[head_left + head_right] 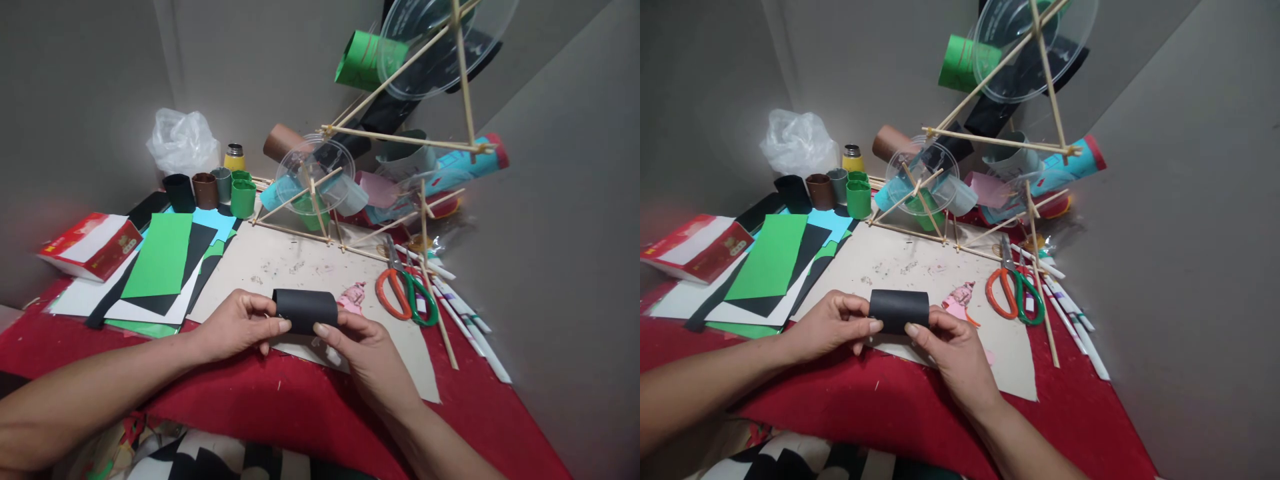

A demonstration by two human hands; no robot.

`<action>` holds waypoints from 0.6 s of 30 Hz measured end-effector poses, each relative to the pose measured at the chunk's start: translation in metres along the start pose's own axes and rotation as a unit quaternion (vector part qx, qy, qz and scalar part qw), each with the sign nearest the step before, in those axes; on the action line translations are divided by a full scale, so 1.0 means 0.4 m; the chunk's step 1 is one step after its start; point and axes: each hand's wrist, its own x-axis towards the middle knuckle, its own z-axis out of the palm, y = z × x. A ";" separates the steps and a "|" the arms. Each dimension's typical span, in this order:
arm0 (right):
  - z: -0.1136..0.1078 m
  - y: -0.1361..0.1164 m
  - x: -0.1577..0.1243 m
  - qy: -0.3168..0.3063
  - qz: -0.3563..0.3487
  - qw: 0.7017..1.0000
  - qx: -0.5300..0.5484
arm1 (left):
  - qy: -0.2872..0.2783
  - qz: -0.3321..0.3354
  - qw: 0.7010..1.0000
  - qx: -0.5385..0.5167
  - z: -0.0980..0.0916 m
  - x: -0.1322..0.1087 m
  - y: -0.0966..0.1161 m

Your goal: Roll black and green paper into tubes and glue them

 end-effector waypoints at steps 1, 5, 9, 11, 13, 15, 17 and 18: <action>0.001 -0.002 0.000 -0.001 -0.002 1.000 -0.001 | 0.001 0.005 1.000 0.008 -0.001 0.000 0.000; 0.008 -0.013 -0.002 -0.012 -0.013 1.000 -0.002 | 0.008 0.024 0.999 0.028 -0.004 -0.002 -0.004; 0.005 -0.009 -0.001 -0.011 -0.016 1.000 -0.006 | 0.003 0.018 1.000 0.008 -0.004 0.001 -0.011; -0.002 0.001 0.001 -0.002 -0.013 1.000 0.003 | -0.003 0.011 1.000 -0.019 -0.001 0.002 -0.014; -0.007 0.011 0.006 0.015 -0.004 1.000 0.019 | 0.002 0.005 0.999 -0.040 0.002 0.001 -0.013; -0.010 0.017 0.011 0.040 0.005 0.999 0.037 | 0.011 0.005 0.999 -0.039 0.004 -0.003 -0.008; -0.007 0.016 0.017 0.069 0.009 0.996 0.061 | 0.020 0.021 0.999 -0.025 0.003 -0.008 0.000; -0.005 0.014 0.019 0.084 0.007 0.993 0.077 | 0.026 0.035 0.999 -0.019 0.001 -0.010 0.003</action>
